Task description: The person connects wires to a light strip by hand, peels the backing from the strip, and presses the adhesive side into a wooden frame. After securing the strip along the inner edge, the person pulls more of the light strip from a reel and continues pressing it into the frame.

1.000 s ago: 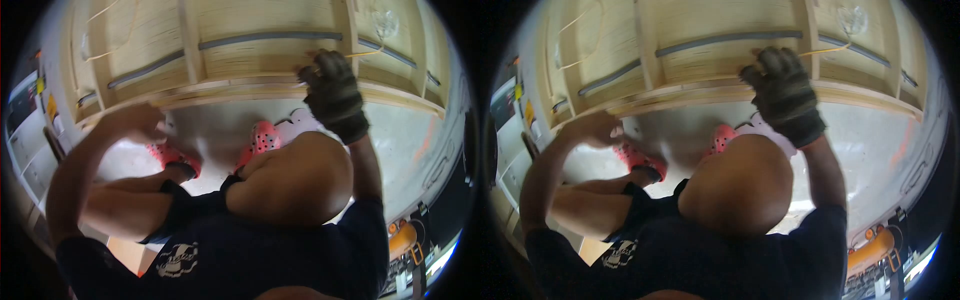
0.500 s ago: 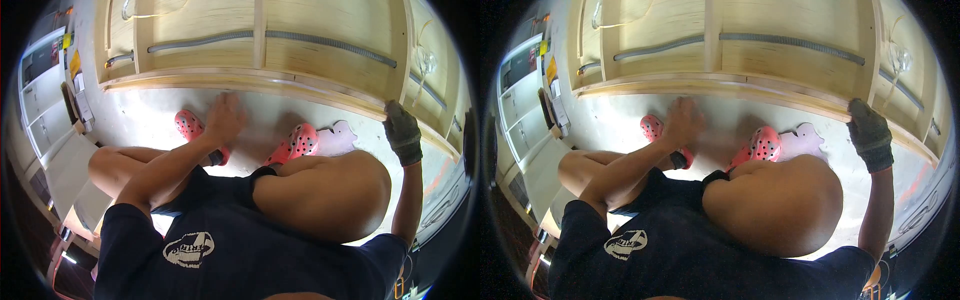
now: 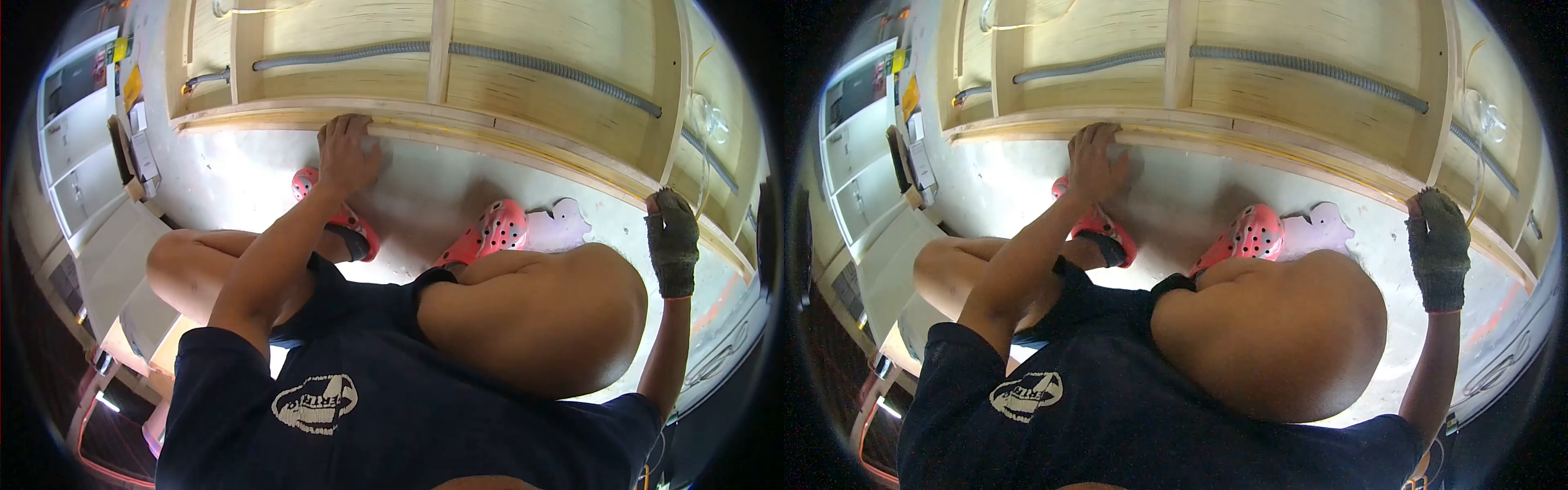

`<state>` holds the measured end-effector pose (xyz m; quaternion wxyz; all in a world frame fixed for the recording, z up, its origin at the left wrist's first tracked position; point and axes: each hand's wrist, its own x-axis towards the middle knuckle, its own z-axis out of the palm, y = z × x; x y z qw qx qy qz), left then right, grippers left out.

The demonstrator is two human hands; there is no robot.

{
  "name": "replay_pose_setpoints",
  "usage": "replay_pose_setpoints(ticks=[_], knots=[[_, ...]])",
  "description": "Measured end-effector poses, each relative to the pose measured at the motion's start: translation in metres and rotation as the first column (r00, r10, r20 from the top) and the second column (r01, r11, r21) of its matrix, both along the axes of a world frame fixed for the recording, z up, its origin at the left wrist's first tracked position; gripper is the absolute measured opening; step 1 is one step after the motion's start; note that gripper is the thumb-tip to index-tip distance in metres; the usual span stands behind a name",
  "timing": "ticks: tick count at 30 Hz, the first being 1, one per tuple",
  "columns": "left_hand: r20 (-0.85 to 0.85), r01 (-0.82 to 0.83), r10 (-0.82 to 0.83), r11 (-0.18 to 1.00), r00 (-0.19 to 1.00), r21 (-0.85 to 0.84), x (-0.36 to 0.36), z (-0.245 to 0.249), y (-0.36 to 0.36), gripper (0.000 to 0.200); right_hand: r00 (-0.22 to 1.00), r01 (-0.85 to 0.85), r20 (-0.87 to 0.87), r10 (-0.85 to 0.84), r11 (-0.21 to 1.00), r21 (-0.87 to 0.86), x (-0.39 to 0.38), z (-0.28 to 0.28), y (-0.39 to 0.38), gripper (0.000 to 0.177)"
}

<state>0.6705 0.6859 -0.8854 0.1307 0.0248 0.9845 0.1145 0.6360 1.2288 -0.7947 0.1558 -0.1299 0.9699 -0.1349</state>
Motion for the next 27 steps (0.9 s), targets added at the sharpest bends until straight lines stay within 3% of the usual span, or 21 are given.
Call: replay_pose_setpoints(ticks=[4,6,7,9,10,14,18,21,23,27], knots=[[0.066,-0.018,0.022,0.998,0.998,-0.056,-0.007,0.004,0.005,0.052,0.997,-0.002,-0.071,-0.003,0.998,-0.070,0.017,-0.009,0.009,0.008],[0.094,-0.056,0.062,0.996,0.994,-0.065,-0.008,0.004,0.011,0.051,0.962,-0.163,-0.248,0.114,0.969,-0.188,0.026,-0.016,0.019,0.011],[0.118,-0.091,0.099,0.993,0.988,-0.075,-0.011,0.004,0.012,0.051,0.962,-0.155,-0.252,0.103,0.969,-0.195,0.026,-0.017,0.023,0.011],[0.113,-0.098,0.108,0.991,0.988,-0.089,-0.014,0.004,0.016,0.051,0.882,-0.421,-0.263,0.390,0.904,-0.072,0.026,-0.014,0.034,0.024],[0.113,-0.118,0.129,0.988,0.985,-0.098,-0.013,0.003,0.018,0.051,0.864,-0.459,-0.240,0.442,0.888,-0.016,0.026,-0.014,0.033,0.032],[0.083,-0.098,0.106,0.990,0.991,-0.100,-0.011,0.000,0.018,0.052,0.871,-0.393,-0.249,0.423,0.905,0.163,0.030,-0.019,0.021,0.033],[0.095,-0.096,0.106,0.991,0.990,-0.097,-0.007,-0.005,0.017,0.053,0.945,-0.295,-0.114,0.306,0.950,0.105,0.032,-0.039,0.023,0.032],[0.133,-0.102,0.118,0.988,0.984,-0.117,-0.010,-0.001,0.021,0.055,0.935,-0.284,-0.191,0.298,0.954,0.097,0.036,-0.048,0.031,0.030],[0.161,-0.108,0.125,0.988,0.979,-0.107,-0.012,0.003,0.024,0.057,0.924,-0.343,-0.168,0.343,0.939,0.032,0.034,-0.050,0.038,0.038],[0.192,-0.079,0.099,0.991,0.976,-0.109,-0.009,0.003,0.024,0.059,0.887,-0.368,-0.263,0.380,0.925,0.097,0.031,-0.042,0.034,0.049]])
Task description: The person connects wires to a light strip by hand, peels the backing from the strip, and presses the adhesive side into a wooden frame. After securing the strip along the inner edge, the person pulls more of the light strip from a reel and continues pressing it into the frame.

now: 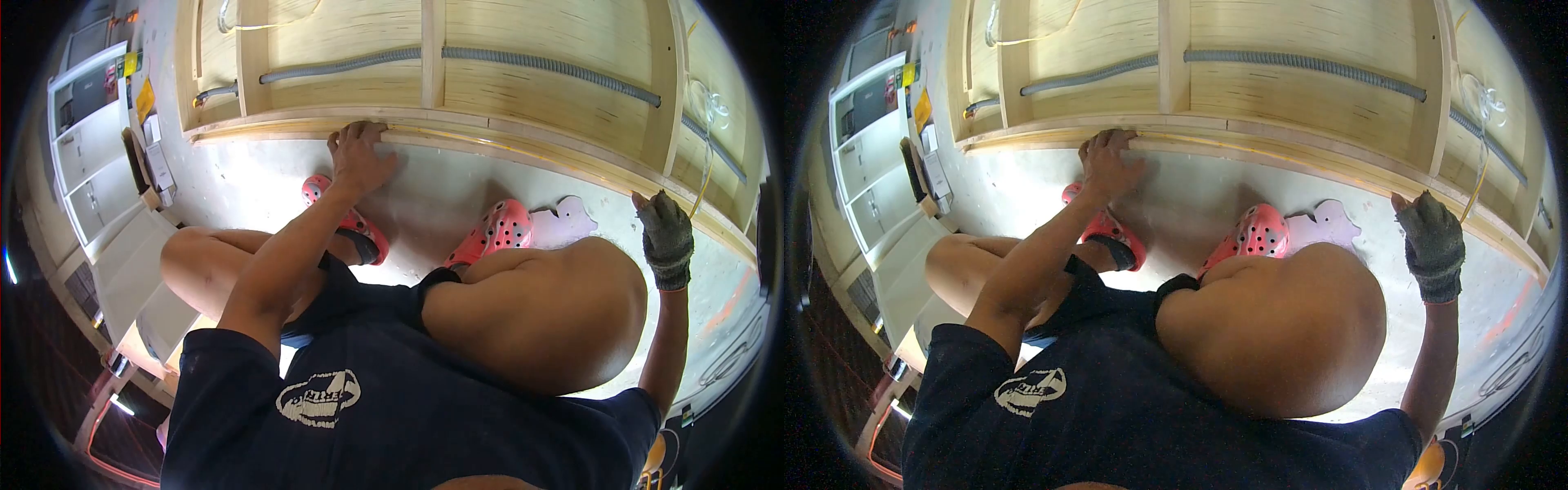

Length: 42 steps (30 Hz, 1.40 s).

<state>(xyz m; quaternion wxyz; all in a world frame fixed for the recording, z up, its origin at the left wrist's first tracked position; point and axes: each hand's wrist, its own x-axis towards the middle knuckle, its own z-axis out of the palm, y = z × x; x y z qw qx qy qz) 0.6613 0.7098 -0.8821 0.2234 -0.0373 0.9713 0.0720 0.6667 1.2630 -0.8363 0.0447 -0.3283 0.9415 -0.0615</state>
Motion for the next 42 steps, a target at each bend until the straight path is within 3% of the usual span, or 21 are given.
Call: replay_pose_setpoints(ticks=[3,6,11,17,23,32,35,37,42], knots=[[-0.063,0.060,-0.058,0.998,0.996,0.017,0.004,-0.002,-0.005,0.056,0.999,-0.025,0.047,0.021,0.997,0.072,-0.005,0.002,0.001,0.057],[-0.104,0.108,-0.106,0.994,0.989,0.010,0.006,-0.001,-0.007,0.054,0.997,-0.062,-0.038,0.069,0.985,0.163,-0.008,0.007,-0.008,0.056],[-0.073,0.101,-0.102,0.995,0.992,-0.015,0.002,0.002,0.002,0.057,0.999,0.035,0.009,-0.040,0.954,0.296,-0.003,-0.003,-0.023,0.049],[-0.060,0.101,-0.103,0.995,0.993,-0.026,0.000,0.007,0.008,0.062,0.985,0.123,0.090,-0.148,0.962,0.243,0.001,-0.017,-0.031,0.039],[-0.021,0.041,-0.041,0.999,0.999,-0.029,-0.001,0.006,0.015,0.063,0.973,0.160,0.114,-0.202,0.940,0.300,-0.002,-0.030,-0.034,0.034],[-0.083,0.108,-0.109,0.994,0.990,-0.022,0.000,-0.003,0.029,0.063,0.954,0.202,0.156,-0.257,0.932,0.301,-0.005,-0.028,-0.039,0.028],[0.064,0.010,-0.014,0.998,0.998,0.058,-0.001,-0.005,0.031,0.063,0.945,0.234,0.150,-0.292,0.919,0.316,-0.003,-0.029,-0.042,0.028],[-0.068,0.123,-0.116,0.986,0.991,0.116,0.001,-0.009,0.025,0.060,0.935,0.240,0.172,-0.311,0.909,0.341,-0.004,-0.031,-0.043,0.027],[-0.084,0.194,-0.182,0.967,0.980,0.167,-0.003,-0.009,0.035,0.060,0.922,0.268,0.179,-0.343,0.901,0.341,-0.003,-0.034,-0.044,0.025]])
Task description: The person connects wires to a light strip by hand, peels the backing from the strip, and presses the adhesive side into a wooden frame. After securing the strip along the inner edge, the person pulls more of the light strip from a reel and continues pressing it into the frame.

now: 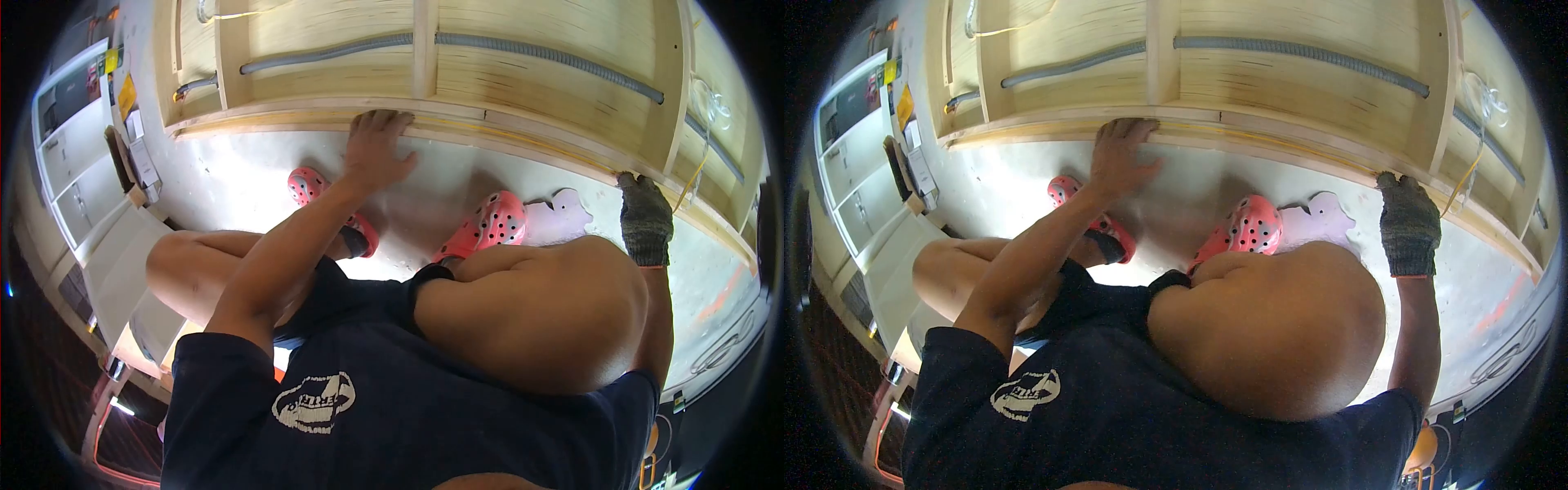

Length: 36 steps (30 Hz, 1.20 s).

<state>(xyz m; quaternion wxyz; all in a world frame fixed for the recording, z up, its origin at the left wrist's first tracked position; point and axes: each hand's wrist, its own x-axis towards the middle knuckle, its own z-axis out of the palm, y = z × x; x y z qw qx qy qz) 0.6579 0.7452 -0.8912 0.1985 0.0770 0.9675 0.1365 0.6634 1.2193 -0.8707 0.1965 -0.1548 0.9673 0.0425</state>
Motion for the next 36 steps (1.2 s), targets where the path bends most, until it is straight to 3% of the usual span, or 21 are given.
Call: replay_pose_setpoints(ticks=[6,11,13,19,22,29,36], knots=[[-0.004,0.085,-0.085,0.995,0.996,0.052,-0.004,-0.005,0.036,0.063,0.994,0.065,0.083,-0.074,0.991,0.115,-0.005,0.011,-0.013,0.026],[-0.079,0.179,-0.169,0.972,0.982,0.153,-0.004,-0.012,0.055,0.059,0.997,0.069,0.023,-0.069,0.997,-0.019,-0.003,0.000,-0.012,0.032],[-0.166,0.211,-0.183,0.962,0.969,0.172,-0.002,-0.017,0.062,0.060,0.992,0.097,0.073,-0.100,0.994,0.043,-0.004,0.003,-0.015,0.034],[-0.105,0.223,-0.207,0.959,0.973,0.177,-0.002,-0.015,0.090,0.062,0.989,0.118,0.078,-0.124,0.990,0.078,-0.005,0.009,-0.021,0.033],[-0.174,0.302,-0.266,0.925,0.948,0.229,-0.002,-0.016,0.103,0.064,0.986,0.141,0.080,-0.149,0.985,0.103,-0.005,0.012,-0.025,0.031],[-0.086,0.238,-0.224,0.944,0.971,0.229,-0.002,-0.016,0.126,0.065,0.988,0.137,0.068,-0.137,0.991,-0.001,-0.003,0.003,-0.022,0.030],[-0.120,0.246,-0.223,0.938,0.967,0.242,-0.002,-0.018,0.131,0.064,0.983,0.155,0.092,-0.162,0.985,0.071,-0.005,0.006,-0.028,0.031]])
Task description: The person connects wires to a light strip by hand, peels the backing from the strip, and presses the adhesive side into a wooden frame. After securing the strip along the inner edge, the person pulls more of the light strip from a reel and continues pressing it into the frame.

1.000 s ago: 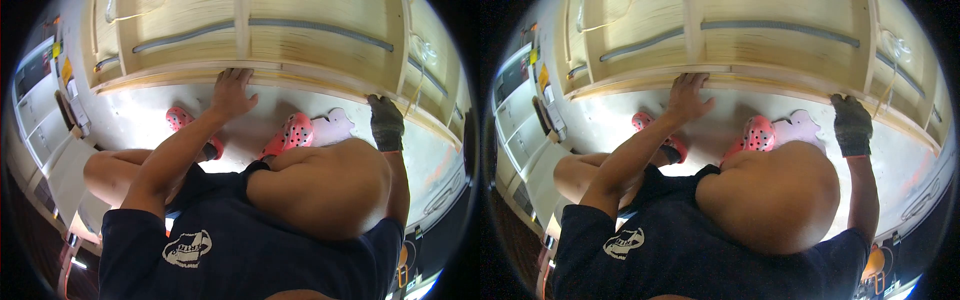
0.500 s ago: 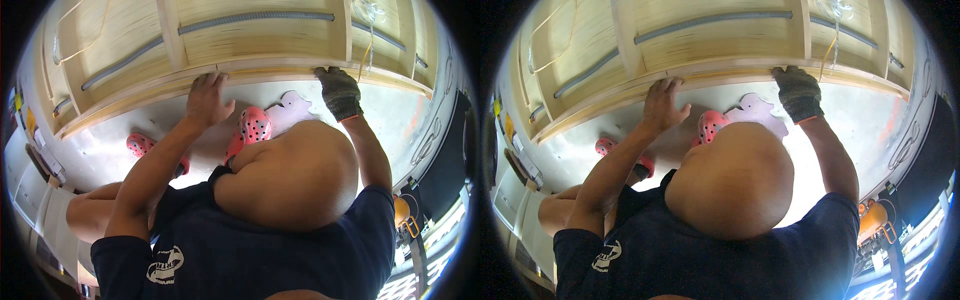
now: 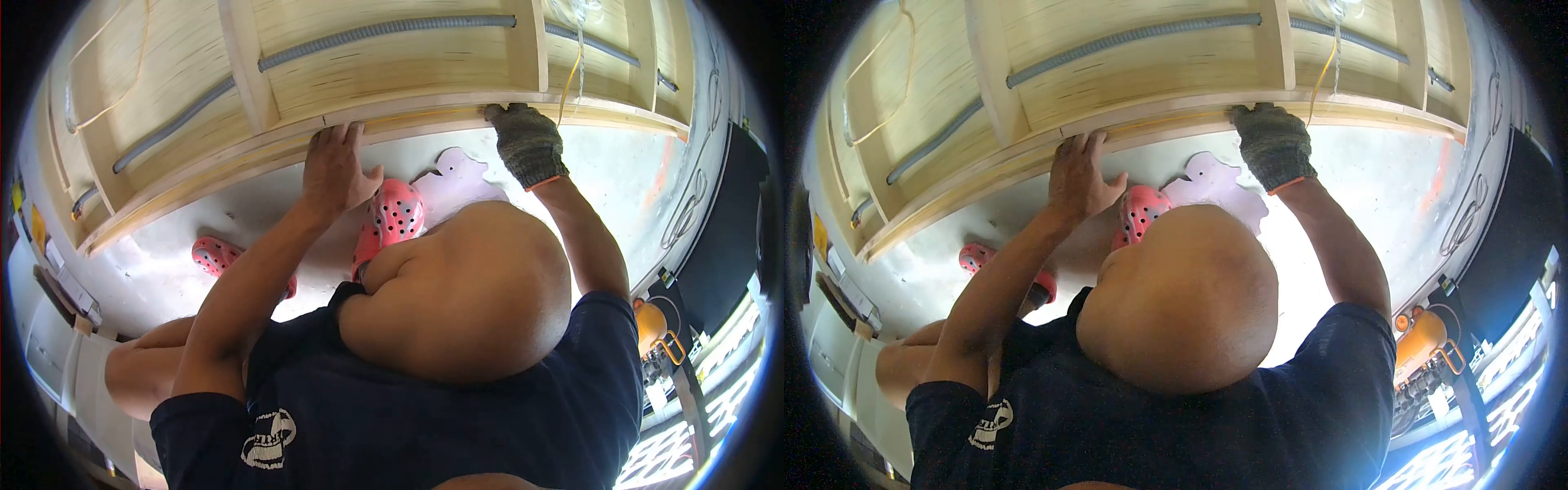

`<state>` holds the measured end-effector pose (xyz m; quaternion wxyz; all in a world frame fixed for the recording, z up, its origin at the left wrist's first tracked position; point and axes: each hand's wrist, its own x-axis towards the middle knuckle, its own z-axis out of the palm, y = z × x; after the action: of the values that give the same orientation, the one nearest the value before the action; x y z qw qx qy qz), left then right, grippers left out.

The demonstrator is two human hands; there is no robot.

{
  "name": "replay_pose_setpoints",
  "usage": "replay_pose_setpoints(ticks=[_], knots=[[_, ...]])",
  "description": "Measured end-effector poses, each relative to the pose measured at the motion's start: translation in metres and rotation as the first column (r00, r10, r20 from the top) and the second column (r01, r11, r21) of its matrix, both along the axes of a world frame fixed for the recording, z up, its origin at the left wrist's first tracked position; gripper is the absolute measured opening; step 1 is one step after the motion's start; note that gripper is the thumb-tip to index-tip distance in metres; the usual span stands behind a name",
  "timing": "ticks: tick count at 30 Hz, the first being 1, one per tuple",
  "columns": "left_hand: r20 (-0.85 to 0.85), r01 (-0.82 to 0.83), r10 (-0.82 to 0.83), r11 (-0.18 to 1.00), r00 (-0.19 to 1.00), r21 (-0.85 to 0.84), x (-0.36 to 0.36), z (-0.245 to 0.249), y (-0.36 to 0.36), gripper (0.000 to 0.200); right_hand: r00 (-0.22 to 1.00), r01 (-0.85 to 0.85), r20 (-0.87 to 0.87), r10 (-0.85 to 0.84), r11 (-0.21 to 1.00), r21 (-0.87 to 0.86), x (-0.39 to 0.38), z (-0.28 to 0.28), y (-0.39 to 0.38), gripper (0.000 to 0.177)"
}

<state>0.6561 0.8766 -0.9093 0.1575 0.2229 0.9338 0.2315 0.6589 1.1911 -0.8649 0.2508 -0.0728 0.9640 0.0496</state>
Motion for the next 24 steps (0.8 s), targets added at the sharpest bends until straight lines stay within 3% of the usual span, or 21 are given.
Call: replay_pose_setpoints(ticks=[8,12,14,19,24], knots=[[-0.082,0.110,-0.104,0.991,0.991,0.072,0.000,-0.002,0.023,0.066,0.998,0.018,0.059,-0.016,0.999,-0.030,-0.005,0.006,-0.003,0.035],[0.001,0.058,-0.059,0.997,0.998,0.041,0.000,0.000,0.036,0.070,0.996,0.042,0.078,-0.038,0.998,-0.045,-0.006,0.009,-0.004,0.036],[0.024,0.058,-0.058,0.998,0.998,0.037,-0.001,0.000,0.040,0.072,1.000,-0.002,0.006,0.002,0.992,-0.125,-0.004,0.006,0.000,0.039],[0.047,0.090,-0.088,0.995,0.995,-0.049,0.002,0.003,0.057,0.076,1.000,-0.012,-0.002,0.011,0.996,-0.091,-0.004,0.005,-0.001,0.038],[0.022,0.162,-0.162,0.987,0.987,0.020,0.001,0.002,0.072,0.075,0.997,0.013,0.081,-0.011,1.000,-0.024,-0.009,0.014,-0.005,0.041]])
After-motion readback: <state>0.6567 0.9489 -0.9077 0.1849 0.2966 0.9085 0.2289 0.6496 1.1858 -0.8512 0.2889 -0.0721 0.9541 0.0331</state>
